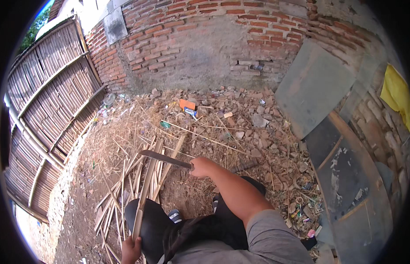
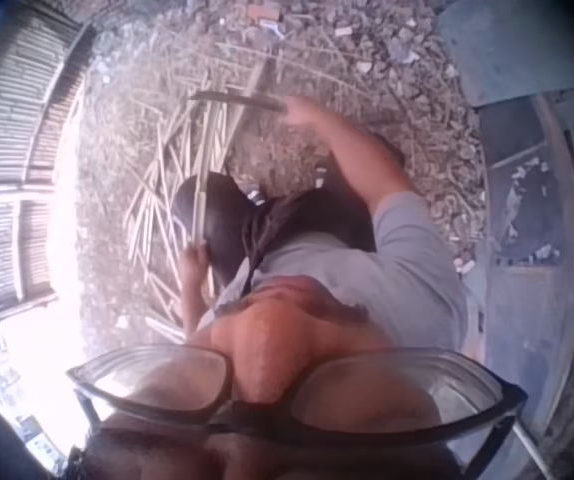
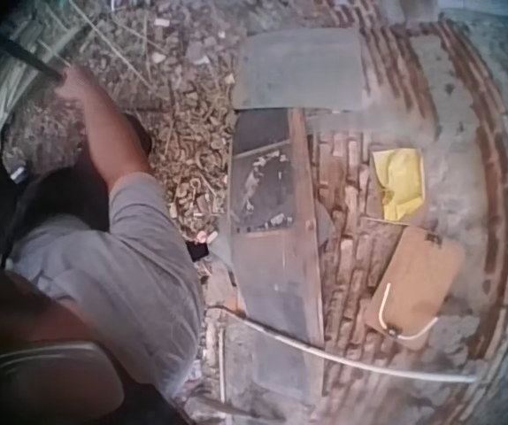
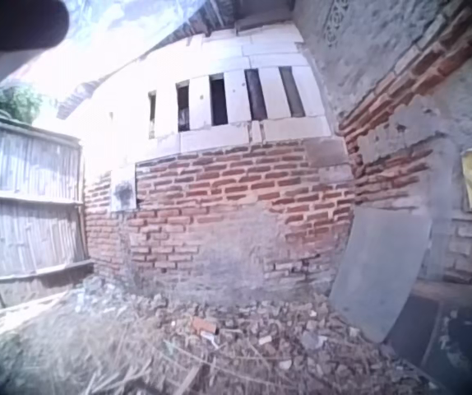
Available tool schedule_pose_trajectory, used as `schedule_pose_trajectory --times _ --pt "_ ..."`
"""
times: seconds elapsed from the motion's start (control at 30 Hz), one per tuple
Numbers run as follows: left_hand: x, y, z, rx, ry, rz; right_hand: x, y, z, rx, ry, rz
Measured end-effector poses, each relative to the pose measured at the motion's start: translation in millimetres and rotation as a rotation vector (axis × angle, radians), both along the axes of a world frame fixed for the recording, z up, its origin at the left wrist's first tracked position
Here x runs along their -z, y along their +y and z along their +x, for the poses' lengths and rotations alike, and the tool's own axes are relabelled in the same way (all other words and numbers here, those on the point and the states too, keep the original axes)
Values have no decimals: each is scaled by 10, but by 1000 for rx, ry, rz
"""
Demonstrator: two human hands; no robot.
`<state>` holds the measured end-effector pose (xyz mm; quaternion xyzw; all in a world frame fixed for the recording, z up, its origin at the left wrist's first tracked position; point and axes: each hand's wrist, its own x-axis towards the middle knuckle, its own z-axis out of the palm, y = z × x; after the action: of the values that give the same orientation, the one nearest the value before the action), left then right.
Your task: The person is shaving a thin strip of bamboo with a machete while holding the wood against their leg.
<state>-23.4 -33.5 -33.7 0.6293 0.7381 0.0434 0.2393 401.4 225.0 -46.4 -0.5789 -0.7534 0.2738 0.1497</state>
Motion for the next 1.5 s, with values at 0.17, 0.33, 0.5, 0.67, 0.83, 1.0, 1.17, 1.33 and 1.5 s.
schedule_pose_trajectory --times 0.17,0.33,0.5,0.67,0.83,1.0,1.17,1.33,1.5 --pt "100 5 -55 10 -19 40 32 -120 -28 -24 22 -9" --pt "1 -23 16 11 -45 82 -156 -333 -354 -316 -144 59" --pt "-70 -18 62 22 -1 81 -167 -346 -361 -404 -194 24" --pt "-49 -33 89 24 33 113 -131 -171 -68 -56 -67 44" --pt "84 -65 82 -12 -37 321 -105 -73 41 15 3 -64" --pt "-148 -26 165 -25 41 72 1 -151 -131 20 61 -43" --pt "-73 -54 164 -51 83 97 109 -118 -156 -128 -15 97" --pt "-87 -52 152 -18 69 88 -14 -218 -182 -223 -53 68" --pt "-45 -83 172 -64 62 82 -95 -249 -200 -219 -64 43"
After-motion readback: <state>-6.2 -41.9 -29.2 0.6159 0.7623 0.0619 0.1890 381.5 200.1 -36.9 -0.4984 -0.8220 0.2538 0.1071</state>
